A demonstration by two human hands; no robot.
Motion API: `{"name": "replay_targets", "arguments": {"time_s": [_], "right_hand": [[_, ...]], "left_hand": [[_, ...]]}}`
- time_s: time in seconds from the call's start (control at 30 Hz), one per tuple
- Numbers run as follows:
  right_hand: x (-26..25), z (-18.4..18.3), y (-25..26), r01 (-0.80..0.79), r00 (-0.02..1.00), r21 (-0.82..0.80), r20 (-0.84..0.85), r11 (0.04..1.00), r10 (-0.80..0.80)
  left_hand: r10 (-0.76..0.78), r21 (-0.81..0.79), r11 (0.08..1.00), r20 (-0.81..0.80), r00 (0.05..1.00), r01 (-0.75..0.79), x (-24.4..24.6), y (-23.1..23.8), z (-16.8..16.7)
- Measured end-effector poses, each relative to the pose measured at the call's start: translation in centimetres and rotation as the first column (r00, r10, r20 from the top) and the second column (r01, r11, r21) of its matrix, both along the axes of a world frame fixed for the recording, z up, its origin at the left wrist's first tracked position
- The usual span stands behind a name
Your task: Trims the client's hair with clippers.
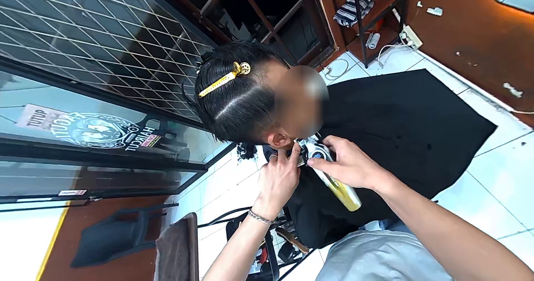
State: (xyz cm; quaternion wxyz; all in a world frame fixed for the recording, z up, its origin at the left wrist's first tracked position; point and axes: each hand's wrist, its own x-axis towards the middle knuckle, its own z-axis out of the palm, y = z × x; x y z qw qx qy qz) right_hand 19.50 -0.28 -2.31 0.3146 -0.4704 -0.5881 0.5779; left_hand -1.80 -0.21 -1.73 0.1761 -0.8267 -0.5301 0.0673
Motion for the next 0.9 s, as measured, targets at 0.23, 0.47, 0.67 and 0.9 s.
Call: {"name": "replay_targets", "arguments": {"time_s": [0.23,0.47,0.67,0.9], "right_hand": [[-0.9,1.3,0.9,0.051,0.996,-0.007,0.069,0.999,-0.05],[-0.7,2.5,2.1,0.06,0.998,0.032,0.008,0.998,-0.06],[-0.6,2.2,1.7,0.027,0.995,0.083,0.09,0.996,-0.035],[-0.1,2.9,2.7,0.039,0.998,0.065,0.046,0.997,-0.042]], "left_hand": [[0.038,-0.039,0.999,0.015,0.999,-0.037,0.1,0.3,-0.4],[0.055,-0.052,0.997,0.015,0.998,-0.054,0.0,0.4,-0.3],[0.063,-0.077,0.995,0.024,0.998,-0.061,-0.2,0.5,-0.3],[0.057,-0.061,0.997,0.022,0.998,-0.056,-0.1,0.6,-0.4]]}}
